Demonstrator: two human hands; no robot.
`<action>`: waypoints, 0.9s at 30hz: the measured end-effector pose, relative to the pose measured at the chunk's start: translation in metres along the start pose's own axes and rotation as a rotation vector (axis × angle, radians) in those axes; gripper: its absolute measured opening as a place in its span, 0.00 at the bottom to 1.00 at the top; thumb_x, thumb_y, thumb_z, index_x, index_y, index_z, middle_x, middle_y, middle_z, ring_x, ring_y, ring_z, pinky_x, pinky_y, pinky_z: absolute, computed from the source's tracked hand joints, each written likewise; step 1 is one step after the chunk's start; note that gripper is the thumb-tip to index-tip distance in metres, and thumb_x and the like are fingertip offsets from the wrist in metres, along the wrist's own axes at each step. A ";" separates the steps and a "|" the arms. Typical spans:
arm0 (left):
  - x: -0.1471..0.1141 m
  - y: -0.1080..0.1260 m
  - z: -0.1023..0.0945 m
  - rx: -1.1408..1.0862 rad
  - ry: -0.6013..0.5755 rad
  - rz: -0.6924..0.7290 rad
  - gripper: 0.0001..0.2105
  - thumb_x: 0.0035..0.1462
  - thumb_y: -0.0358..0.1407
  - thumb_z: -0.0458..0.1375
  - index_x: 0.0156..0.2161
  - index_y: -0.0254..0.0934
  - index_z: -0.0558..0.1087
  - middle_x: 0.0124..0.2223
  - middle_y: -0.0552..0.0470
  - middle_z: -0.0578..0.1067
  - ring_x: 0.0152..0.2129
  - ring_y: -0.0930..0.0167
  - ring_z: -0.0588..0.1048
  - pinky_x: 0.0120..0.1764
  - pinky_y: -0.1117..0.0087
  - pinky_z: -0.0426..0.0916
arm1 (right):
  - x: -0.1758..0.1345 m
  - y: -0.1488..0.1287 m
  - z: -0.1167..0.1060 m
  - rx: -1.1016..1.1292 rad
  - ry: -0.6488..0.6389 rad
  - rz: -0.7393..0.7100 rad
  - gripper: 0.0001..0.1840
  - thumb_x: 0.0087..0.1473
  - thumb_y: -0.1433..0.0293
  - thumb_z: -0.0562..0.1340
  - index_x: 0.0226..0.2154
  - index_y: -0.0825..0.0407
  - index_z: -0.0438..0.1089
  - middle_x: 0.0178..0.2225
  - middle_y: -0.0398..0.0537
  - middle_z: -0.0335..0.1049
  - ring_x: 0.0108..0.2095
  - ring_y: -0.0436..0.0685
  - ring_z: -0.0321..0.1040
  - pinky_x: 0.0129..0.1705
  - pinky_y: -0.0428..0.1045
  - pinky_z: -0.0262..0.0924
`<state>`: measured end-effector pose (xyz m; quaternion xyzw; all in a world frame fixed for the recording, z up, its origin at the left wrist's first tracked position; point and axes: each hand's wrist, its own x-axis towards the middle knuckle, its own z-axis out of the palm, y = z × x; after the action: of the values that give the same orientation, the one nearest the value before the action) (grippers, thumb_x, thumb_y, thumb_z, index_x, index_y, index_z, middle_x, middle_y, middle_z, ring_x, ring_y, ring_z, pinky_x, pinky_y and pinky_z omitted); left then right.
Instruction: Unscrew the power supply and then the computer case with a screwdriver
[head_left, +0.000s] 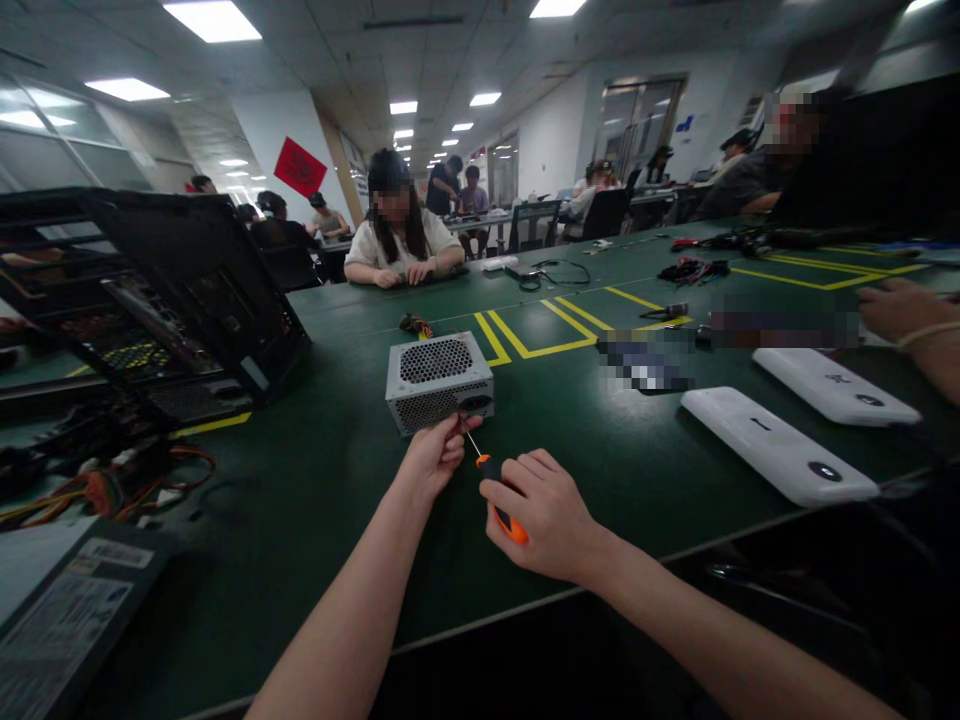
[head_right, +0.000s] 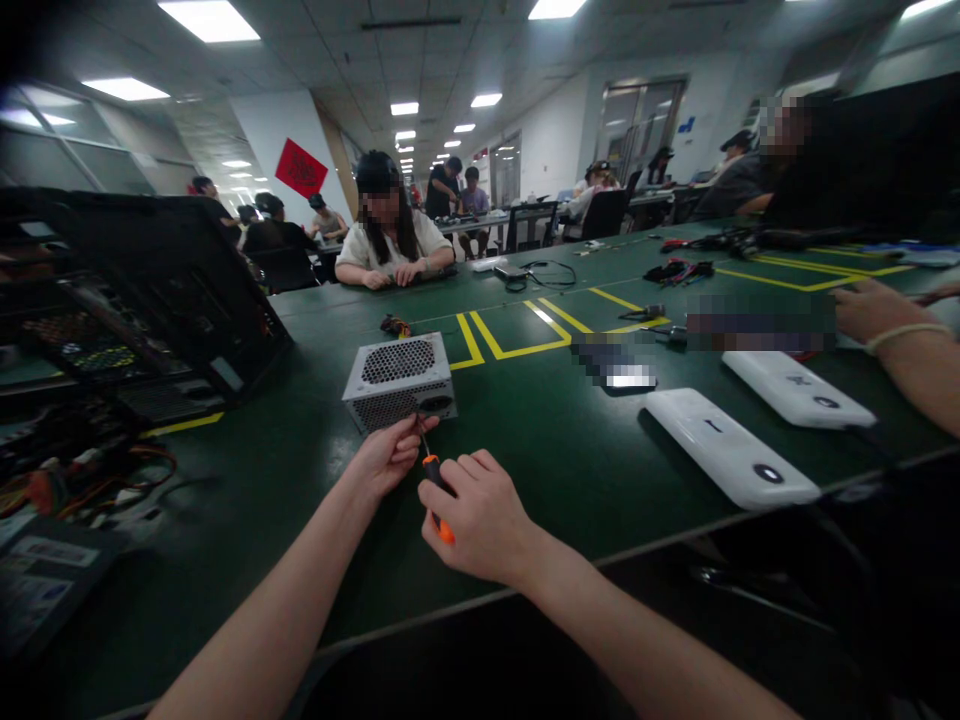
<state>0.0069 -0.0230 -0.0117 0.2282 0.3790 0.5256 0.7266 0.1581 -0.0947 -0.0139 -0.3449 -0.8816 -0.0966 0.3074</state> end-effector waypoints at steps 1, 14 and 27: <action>0.000 0.000 0.000 -0.003 0.004 0.002 0.04 0.54 0.26 0.46 0.30 0.29 0.61 0.32 0.41 0.72 0.09 0.88 0.53 0.09 0.87 0.44 | 0.000 0.000 0.000 -0.005 -0.008 0.004 0.08 0.46 0.70 0.53 0.29 0.53 0.67 0.25 0.46 0.56 0.28 0.52 0.50 0.32 0.49 0.45; 0.001 -0.001 0.001 0.018 0.001 0.012 0.03 0.53 0.27 0.49 0.29 0.30 0.61 0.31 0.42 0.72 0.10 0.88 0.51 0.10 0.87 0.44 | 0.004 -0.003 -0.001 -0.013 -0.100 0.044 0.11 0.48 0.68 0.52 0.34 0.53 0.66 0.27 0.46 0.57 0.29 0.52 0.51 0.32 0.48 0.44; 0.001 -0.004 0.003 0.109 0.048 0.103 0.05 0.49 0.25 0.48 0.33 0.28 0.64 0.35 0.40 0.72 0.10 0.86 0.53 0.10 0.84 0.44 | 0.002 -0.002 0.001 -0.004 -0.066 0.067 0.12 0.48 0.69 0.53 0.35 0.54 0.66 0.28 0.48 0.58 0.29 0.53 0.52 0.32 0.48 0.45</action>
<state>0.0114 -0.0237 -0.0130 0.2739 0.4123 0.5461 0.6758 0.1553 -0.0945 -0.0133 -0.3778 -0.8790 -0.0769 0.2806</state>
